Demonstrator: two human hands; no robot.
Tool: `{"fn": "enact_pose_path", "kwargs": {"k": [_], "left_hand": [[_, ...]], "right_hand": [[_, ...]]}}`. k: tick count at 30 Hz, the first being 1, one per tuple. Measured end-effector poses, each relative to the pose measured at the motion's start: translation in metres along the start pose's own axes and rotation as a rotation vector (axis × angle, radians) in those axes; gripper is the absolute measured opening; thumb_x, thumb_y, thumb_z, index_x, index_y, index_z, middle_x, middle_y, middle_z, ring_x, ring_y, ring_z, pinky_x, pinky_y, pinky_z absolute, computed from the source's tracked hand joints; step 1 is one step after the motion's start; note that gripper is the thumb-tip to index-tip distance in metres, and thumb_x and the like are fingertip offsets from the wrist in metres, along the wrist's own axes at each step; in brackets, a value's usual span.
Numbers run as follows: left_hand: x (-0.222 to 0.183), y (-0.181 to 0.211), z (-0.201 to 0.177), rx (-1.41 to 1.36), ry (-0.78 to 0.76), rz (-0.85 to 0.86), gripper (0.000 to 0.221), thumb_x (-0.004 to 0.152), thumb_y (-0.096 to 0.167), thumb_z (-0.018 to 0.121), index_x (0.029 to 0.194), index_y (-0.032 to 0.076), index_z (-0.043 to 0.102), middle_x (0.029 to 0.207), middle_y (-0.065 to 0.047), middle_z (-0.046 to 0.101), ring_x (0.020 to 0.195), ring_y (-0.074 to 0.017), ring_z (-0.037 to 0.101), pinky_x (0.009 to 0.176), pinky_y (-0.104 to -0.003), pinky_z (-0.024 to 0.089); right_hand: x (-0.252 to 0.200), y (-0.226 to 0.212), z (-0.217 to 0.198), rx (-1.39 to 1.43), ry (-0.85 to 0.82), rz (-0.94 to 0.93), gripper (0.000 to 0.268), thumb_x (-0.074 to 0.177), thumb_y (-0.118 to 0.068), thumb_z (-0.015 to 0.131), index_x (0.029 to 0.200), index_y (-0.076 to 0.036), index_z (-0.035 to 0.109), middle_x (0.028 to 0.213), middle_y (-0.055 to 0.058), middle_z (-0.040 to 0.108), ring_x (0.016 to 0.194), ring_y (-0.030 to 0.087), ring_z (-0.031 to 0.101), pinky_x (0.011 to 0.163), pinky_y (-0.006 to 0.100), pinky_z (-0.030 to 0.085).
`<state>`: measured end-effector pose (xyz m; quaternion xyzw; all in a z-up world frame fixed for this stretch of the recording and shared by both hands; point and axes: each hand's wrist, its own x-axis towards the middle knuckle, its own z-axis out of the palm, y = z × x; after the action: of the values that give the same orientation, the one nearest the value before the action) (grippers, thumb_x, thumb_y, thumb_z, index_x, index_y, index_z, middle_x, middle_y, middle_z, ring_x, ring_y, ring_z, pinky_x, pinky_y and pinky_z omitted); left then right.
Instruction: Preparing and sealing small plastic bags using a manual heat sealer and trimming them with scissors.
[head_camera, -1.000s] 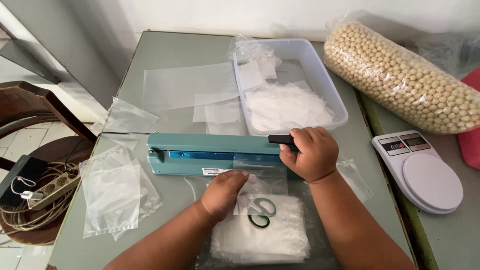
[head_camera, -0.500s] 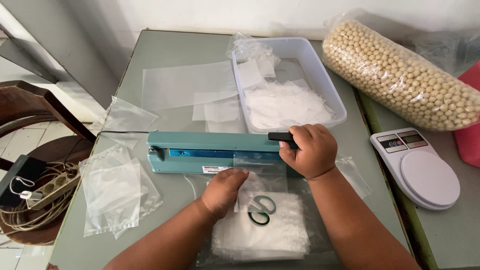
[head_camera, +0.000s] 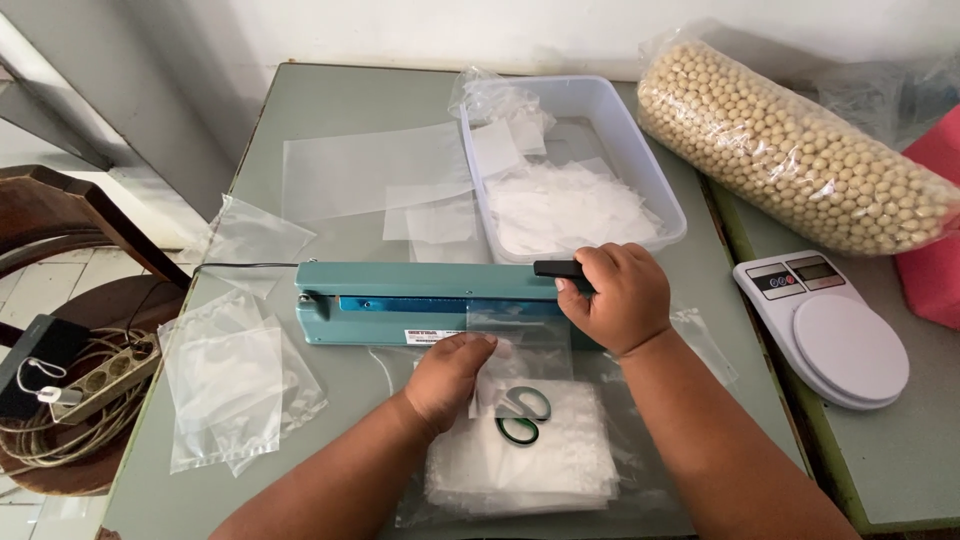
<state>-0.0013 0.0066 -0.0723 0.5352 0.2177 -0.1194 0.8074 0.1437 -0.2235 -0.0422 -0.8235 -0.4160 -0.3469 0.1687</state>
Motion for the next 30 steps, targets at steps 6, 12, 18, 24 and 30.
{"fn": "enact_pose_path", "kwargs": {"k": [6, 12, 18, 24, 30], "left_hand": [[0.007, -0.006, -0.002, -0.001, -0.011, 0.007, 0.029, 0.095, 0.023, 0.064, 0.104, -0.004, 0.071, 0.083, -0.016, 0.075, 0.072, -0.0249, 0.072, 0.075, -0.039, 0.058], [-0.005, 0.004, 0.003, 0.003, -0.016, -0.024, 0.029, 0.094, 0.026, 0.067, 0.102, -0.001, 0.073, 0.08, -0.015, 0.075, 0.07, -0.025, 0.073, 0.073, -0.039, 0.058], [-0.004, 0.005, 0.004, 0.02, -0.009, -0.018, 0.03, 0.094, 0.026, 0.066, 0.104, -0.001, 0.072, 0.082, -0.015, 0.075, 0.071, -0.0245, 0.071, 0.074, -0.039, 0.058], [-0.003, 0.005, 0.005, -0.02, -0.005, -0.015, 0.027, 0.092, 0.024, 0.069, 0.099, -0.001, 0.073, 0.078, -0.016, 0.075, 0.067, -0.025, 0.073, 0.07, -0.038, 0.058], [0.007, -0.01, 0.004, -0.053, -0.001, -0.019, 0.026, 0.092, 0.023, 0.069, 0.099, -0.002, 0.073, 0.078, -0.016, 0.076, 0.068, -0.025, 0.074, 0.068, -0.036, 0.058]], "right_hand": [[0.005, -0.009, -0.011, 0.019, -0.109, 0.058, 0.038, 0.091, -0.041, 0.068, 0.107, -0.007, 0.064, 0.075, 0.011, 0.059, 0.065, 0.032, 0.064, 0.068, 0.045, 0.054], [0.011, -0.017, -0.026, 0.0, -0.273, 0.144, 0.055, 0.076, -0.042, 0.085, 0.111, -0.007, 0.062, 0.085, 0.012, 0.063, 0.075, 0.031, 0.069, 0.077, 0.043, 0.055], [0.012, -0.019, -0.028, -0.06, -0.369, 0.189, 0.059, 0.077, -0.042, 0.086, 0.117, -0.008, 0.06, 0.094, 0.012, 0.063, 0.087, 0.034, 0.069, 0.078, 0.044, 0.057], [0.012, -0.016, -0.023, -0.078, -0.406, 0.228, 0.06, 0.078, -0.049, 0.084, 0.117, -0.011, 0.059, 0.095, 0.009, 0.062, 0.088, 0.032, 0.068, 0.078, 0.041, 0.056], [0.015, -0.019, -0.027, -0.073, -0.454, 0.263, 0.061, 0.077, -0.048, 0.084, 0.118, -0.011, 0.058, 0.097, 0.01, 0.063, 0.09, 0.033, 0.068, 0.078, 0.042, 0.057]]}}
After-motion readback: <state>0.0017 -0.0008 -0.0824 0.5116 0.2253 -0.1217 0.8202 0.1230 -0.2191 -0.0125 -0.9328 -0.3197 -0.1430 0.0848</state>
